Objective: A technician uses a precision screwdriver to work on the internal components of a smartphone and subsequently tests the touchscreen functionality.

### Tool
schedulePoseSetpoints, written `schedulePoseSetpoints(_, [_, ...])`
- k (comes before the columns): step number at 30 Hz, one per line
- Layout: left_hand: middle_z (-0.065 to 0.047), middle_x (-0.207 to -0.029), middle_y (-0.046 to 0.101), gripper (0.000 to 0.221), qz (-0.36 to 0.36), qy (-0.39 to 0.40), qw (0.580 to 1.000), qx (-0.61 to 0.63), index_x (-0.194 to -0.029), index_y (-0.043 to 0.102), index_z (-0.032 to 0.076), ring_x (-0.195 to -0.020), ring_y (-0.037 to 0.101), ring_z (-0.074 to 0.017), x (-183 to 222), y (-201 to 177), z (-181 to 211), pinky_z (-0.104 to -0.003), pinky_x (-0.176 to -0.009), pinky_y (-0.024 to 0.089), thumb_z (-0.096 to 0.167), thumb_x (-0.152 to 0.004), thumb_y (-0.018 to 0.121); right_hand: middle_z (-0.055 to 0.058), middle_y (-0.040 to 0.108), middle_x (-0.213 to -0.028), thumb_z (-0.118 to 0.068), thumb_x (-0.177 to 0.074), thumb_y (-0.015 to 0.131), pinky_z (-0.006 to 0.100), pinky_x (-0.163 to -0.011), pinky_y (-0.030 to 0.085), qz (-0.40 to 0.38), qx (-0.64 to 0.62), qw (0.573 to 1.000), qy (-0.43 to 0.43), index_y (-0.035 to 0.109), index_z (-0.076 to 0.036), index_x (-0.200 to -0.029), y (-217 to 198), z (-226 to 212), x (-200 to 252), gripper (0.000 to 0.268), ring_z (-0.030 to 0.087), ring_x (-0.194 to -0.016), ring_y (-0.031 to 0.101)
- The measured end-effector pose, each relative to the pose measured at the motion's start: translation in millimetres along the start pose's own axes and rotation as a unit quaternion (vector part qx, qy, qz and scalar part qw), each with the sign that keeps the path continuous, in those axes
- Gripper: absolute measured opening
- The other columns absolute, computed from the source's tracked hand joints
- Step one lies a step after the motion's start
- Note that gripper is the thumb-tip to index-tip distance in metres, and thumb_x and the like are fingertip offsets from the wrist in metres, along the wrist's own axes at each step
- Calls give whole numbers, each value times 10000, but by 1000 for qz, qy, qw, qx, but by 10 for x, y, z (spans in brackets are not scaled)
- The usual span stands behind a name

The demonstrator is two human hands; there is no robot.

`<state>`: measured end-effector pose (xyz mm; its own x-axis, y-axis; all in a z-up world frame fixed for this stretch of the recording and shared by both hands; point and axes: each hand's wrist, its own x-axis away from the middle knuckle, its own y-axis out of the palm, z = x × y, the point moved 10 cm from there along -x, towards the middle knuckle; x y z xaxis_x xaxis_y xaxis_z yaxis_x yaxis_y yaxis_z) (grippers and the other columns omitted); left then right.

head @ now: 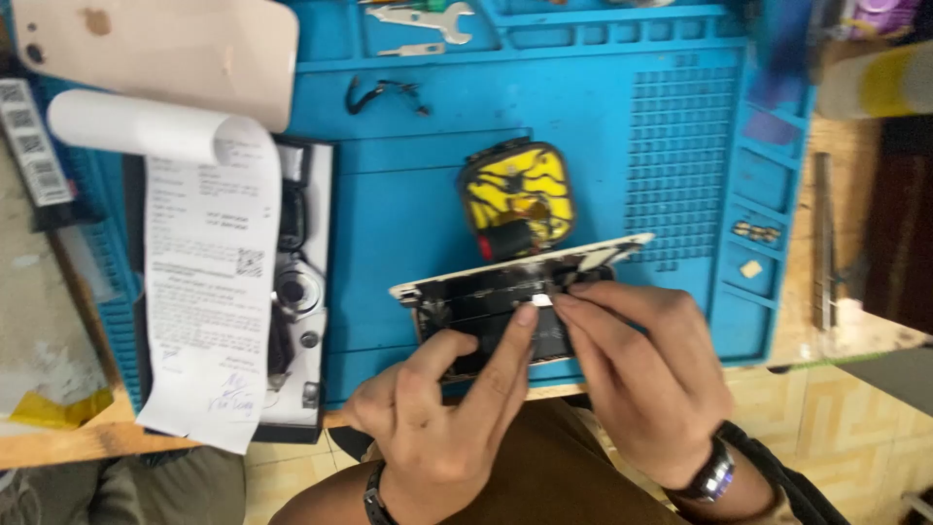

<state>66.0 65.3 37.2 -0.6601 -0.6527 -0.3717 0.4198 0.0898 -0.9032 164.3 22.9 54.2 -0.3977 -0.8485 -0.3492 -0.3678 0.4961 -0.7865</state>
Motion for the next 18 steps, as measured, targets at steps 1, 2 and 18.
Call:
schedulePoseSetpoints(1, [59,-883,552,182,4,14,1000,26,-1079,685,365,-696,418,-151,28,-49,13,-281,-674,370,372,-898,665,197,648,-928,32,-859,621,346,-720,511,7,27,1000,10,650,64,-906,-21,2,28,64,285,-804,611])
schedulePoseSetpoints(2, [60,-893,563,183,-14,11,1000,4,-1077,702,357,-674,449,-157,50,-51,1,-309,-653,369,370,-902,650,187,642,-955,-9,-877,583,346,-724,513,3,-8,1000,18,644,48,-939,-32,10,53,104,284,-817,610])
schedulePoseSetpoints(18, [66,-1143,655,131,-68,257,964,18,-962,639,119,-565,540,-146,302,474,81,-195,-521,418,163,-844,602,53,664,-908,-137,-910,664,319,-660,486,108,185,934,285,638,-25,-1164,-2462,1449,115,279,162,-675,582])
